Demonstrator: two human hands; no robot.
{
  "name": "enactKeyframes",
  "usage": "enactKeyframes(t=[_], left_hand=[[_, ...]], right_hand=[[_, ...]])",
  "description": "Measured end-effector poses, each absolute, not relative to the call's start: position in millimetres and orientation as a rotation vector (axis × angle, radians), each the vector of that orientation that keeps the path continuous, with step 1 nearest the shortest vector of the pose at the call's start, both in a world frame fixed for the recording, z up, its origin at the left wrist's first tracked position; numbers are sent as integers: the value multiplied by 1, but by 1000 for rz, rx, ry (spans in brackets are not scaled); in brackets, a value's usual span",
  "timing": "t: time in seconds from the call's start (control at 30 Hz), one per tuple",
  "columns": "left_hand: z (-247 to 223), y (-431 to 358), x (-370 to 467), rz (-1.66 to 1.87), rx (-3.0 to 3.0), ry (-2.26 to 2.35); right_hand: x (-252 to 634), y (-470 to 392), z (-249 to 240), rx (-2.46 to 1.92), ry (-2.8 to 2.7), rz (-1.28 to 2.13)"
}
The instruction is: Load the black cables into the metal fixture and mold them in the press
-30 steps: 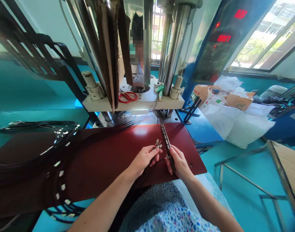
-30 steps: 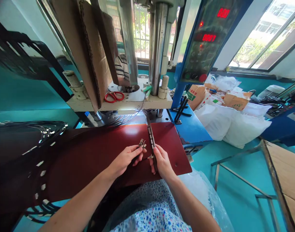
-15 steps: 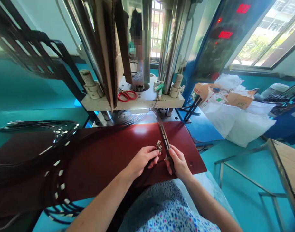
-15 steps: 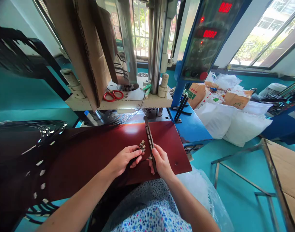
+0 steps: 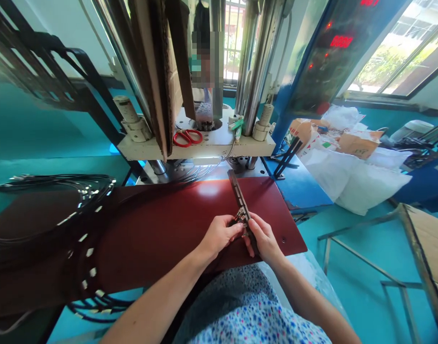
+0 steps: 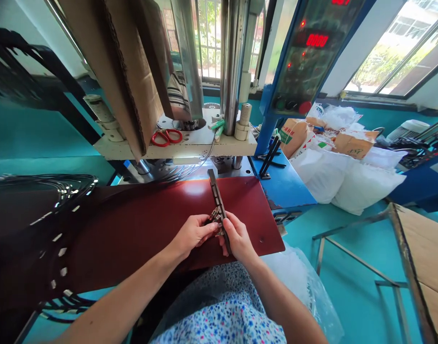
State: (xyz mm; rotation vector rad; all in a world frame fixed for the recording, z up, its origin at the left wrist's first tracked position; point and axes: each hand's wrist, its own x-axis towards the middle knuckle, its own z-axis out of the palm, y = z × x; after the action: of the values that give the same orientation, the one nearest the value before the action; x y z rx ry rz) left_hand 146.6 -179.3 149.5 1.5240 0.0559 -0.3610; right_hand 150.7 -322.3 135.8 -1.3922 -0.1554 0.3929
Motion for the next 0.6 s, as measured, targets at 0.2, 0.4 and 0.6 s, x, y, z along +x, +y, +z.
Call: enactKeyframes(t=[0.2,0.4,0.6], left_hand=[[146,-181,148,-218,1703,5],[151,-177,144,-193,1782,-36],[159,-167,147,-156,1505,76]], right_hand=[[148,-321,136,-1455,-145,383],[149,-319,133,-1612,-251,336],[147,-320,137,-1454,-131,348]])
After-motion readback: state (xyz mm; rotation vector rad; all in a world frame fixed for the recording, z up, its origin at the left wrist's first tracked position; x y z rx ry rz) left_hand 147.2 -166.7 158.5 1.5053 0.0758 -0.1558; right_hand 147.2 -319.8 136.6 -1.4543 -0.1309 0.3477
